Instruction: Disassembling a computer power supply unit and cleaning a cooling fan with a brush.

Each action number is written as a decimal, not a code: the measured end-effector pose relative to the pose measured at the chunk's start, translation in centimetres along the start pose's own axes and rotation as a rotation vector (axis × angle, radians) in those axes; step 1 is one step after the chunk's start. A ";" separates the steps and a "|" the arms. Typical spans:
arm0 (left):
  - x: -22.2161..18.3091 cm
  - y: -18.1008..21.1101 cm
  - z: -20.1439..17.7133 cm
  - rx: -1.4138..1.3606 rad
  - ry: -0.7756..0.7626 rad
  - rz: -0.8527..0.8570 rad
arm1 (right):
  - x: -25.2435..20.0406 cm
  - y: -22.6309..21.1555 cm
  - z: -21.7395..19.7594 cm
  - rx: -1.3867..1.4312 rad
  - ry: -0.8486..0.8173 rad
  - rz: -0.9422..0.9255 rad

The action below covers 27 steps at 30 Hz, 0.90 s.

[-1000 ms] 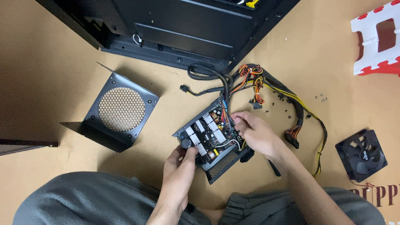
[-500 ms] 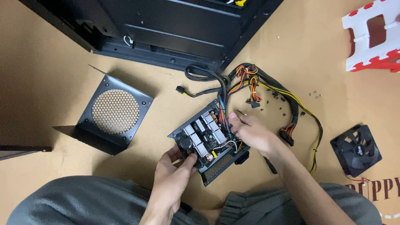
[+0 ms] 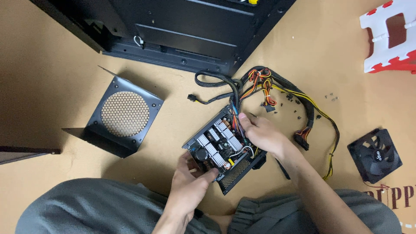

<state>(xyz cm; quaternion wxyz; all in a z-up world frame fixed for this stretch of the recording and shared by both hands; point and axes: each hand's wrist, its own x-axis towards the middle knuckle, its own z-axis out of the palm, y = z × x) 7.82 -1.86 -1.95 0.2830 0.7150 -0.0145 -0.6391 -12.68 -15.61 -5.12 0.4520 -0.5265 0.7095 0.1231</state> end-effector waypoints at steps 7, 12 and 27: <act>-0.6 0.1 0.2 0.032 -0.039 0.001 | -1.5 -0.5 0.1 0.066 0.021 -0.024; -2.0 1.0 0.4 0.062 0.014 -0.041 | -0.2 0.9 1.3 0.033 0.054 -0.076; -4.7 0.9 1.3 -0.205 -0.023 0.037 | -0.6 0.9 0.8 0.341 -0.018 0.067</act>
